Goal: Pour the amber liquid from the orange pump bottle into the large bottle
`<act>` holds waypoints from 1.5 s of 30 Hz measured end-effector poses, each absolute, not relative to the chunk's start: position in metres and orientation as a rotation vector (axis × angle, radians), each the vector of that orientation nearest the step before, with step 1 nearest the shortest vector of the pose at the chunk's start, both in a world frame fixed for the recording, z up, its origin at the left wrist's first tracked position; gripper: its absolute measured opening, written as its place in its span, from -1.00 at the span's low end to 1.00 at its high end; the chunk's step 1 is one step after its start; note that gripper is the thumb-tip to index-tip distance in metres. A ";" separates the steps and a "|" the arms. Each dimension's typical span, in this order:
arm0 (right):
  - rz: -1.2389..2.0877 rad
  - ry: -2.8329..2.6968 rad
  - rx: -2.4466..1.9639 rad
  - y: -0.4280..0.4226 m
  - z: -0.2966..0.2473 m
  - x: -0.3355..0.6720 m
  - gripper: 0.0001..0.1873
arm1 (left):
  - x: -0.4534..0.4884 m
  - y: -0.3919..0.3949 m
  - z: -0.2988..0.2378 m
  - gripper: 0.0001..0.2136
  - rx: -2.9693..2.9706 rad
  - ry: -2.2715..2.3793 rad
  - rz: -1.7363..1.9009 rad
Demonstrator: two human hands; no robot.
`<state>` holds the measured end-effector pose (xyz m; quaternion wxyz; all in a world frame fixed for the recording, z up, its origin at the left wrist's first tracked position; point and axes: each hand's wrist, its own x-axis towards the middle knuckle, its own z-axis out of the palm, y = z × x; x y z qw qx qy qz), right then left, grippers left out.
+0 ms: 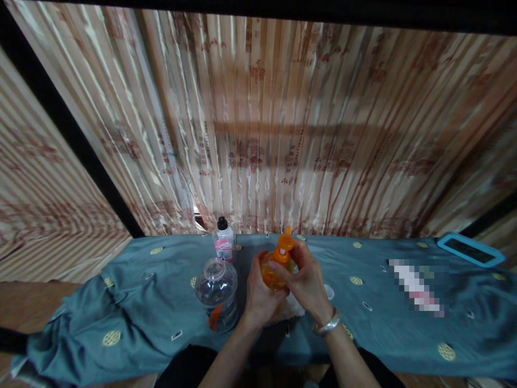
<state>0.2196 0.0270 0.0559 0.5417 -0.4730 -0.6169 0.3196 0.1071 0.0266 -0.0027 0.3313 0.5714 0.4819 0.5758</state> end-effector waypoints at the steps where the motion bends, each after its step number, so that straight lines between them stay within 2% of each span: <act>1: 0.756 -1.455 -1.131 0.028 0.055 0.219 -0.52 | 0.107 0.026 -0.002 -0.32 1.490 1.255 1.505; 6: 0.717 -1.546 -1.105 0.026 0.058 0.220 -0.69 | 0.108 0.026 0.001 -0.32 1.454 1.236 1.500; 15: 0.722 -1.480 -1.154 0.027 0.058 0.218 -0.52 | 0.108 0.026 0.002 -0.33 1.474 1.258 1.508; 21: 0.658 -1.582 -1.113 0.024 0.060 0.219 -0.70 | 0.108 0.025 0.004 -0.30 1.471 1.239 1.486; 30: 0.710 -1.469 -1.120 0.028 0.053 0.220 -0.52 | 0.108 0.025 0.003 -0.30 1.483 1.284 1.483; 36: 0.671 -1.582 -1.080 0.024 0.059 0.221 -0.73 | 0.108 0.025 0.006 -0.31 1.474 1.264 1.489; 45: 0.612 -1.576 -1.133 0.024 0.062 0.225 -0.53 | 0.109 0.025 0.007 -0.33 1.480 1.270 1.522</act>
